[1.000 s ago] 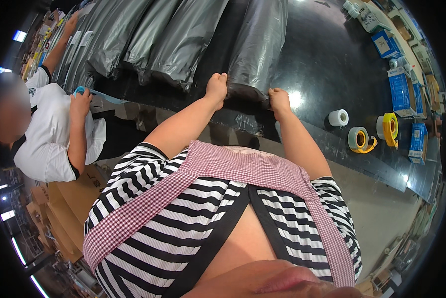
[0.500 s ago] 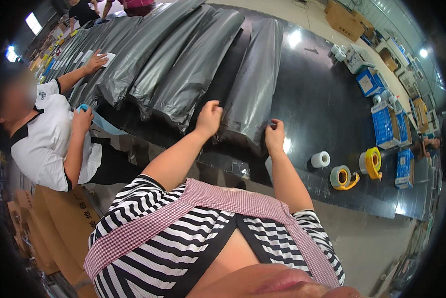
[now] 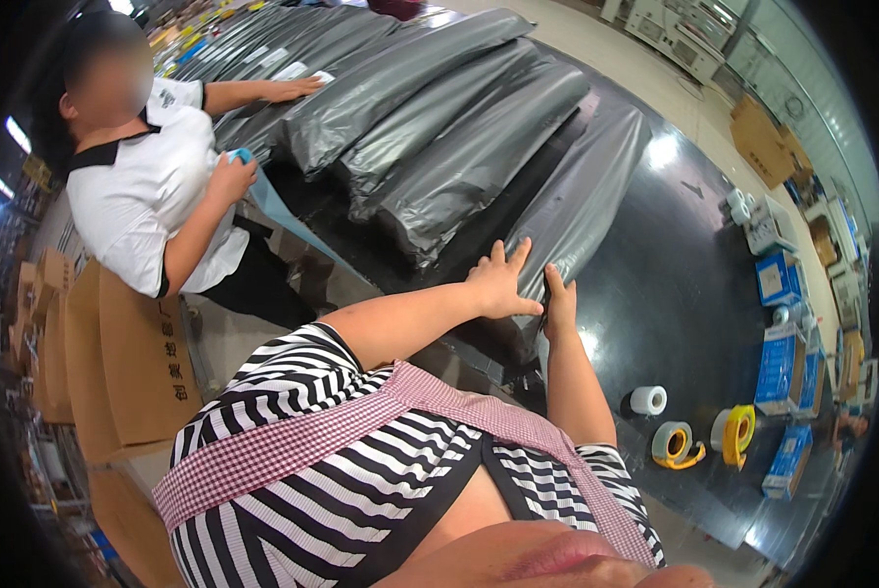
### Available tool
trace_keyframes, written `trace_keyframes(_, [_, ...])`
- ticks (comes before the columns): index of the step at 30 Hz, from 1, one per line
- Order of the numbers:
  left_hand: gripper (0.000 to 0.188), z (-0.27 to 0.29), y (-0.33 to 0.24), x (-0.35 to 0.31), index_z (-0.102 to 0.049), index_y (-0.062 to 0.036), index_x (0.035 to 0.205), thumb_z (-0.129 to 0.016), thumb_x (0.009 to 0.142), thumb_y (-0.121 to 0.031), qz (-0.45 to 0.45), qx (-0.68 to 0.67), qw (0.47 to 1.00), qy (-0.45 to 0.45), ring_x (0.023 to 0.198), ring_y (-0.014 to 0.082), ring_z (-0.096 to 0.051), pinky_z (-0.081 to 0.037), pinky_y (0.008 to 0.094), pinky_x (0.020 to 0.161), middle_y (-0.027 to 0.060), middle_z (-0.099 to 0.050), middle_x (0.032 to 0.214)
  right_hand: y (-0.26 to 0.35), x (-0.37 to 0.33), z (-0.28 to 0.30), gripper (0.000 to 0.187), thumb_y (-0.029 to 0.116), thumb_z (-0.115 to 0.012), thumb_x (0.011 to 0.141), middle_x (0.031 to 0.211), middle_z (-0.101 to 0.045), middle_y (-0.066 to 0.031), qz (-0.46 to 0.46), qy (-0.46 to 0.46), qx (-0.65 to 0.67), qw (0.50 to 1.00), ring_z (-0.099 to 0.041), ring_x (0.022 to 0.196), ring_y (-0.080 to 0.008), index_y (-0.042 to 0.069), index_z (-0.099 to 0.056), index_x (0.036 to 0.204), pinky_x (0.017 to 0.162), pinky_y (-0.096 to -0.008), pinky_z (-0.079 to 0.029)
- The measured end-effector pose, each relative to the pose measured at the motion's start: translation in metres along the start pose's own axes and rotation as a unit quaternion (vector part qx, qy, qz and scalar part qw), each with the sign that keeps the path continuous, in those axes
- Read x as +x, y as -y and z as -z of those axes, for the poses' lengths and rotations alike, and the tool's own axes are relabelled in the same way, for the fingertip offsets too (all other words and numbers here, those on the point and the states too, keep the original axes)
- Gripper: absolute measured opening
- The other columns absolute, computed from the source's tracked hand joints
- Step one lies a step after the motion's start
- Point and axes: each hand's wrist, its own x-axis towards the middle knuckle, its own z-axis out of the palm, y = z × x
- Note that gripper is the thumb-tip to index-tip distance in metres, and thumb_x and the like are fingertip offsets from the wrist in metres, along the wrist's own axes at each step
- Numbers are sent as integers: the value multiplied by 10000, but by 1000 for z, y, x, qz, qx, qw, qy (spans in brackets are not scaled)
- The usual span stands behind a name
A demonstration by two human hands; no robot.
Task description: The person wraps long cylindrical items in grey plastic bags on a table, folding the ends and securing them with tape. They then apply shipping labels to the wrapped packages.
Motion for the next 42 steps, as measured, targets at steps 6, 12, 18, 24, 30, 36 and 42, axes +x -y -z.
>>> trace_keyframes(6, [467,80,84,26,-676,-56,1172,-726,838,-378,-118,-56,968,-215,1180,376,-575,-436,450,1035,186,-655,1226,16,-5,-13,1225,424,-860,730,1526,-308,-308,98,-166,-334,922,-349,1406,-374,-67,-92,1549,1160,-408,-278])
trace_keyframes(12, [1387,145,189,80,-65,-141,1601,-894,570,-560,52,-3,995,-81,1335,367,-478,-352,414,1133,273,-475,1440,16,4,-17,1269,408,-860,725,1509,-352,-283,42,-106,-252,961,-391,1378,-340,-6,-14,1575,1137,-372,-300])
trace_keyframes(18, [1301,122,144,66,-51,-230,1602,-872,631,-507,28,-4,998,-49,1335,482,-425,-366,440,1115,320,-352,1475,7,15,9,1197,327,-835,755,1519,-327,-256,85,-127,-220,963,-416,1344,-325,-2,-31,1578,1121,-374,-327])
trace_keyframes(24, [1170,75,102,16,-67,-225,1595,-788,723,-522,-34,49,998,-22,1196,497,-520,-444,487,1020,296,-402,1361,12,32,21,1086,228,-819,758,1443,-444,-237,72,-85,-142,984,-499,1276,-312,6,-135,1572,1059,-360,-411])
trace_keyframes(30, [1203,124,146,37,30,-151,1602,-843,789,-299,-32,-177,978,110,1278,324,-519,-409,399,1057,255,-482,1432,32,20,23,1010,203,-790,798,1359,-512,-208,48,-40,-93,994,-573,1176,-283,5,-156,1559,998,-370,-470])
trace_keyframes(36, [1155,70,133,153,-68,-78,1600,-819,794,-425,-85,-405,910,10,1480,275,-244,-208,360,1187,181,-225,1617,9,36,24,1190,235,-843,753,1446,-429,-242,103,-33,-163,981,-552,1199,-301,71,-18,1594,1018,-357,-450])
trace_keyframes(42, [1216,36,68,151,-75,4,1580,-866,738,-374,-114,-402,909,5,1468,277,-276,-243,340,1175,215,-233,1607,41,1,66,1068,108,-752,809,1427,-426,-204,37,-39,-52,997,-498,1253,-298,81,-30,1595,1040,-381,-432])
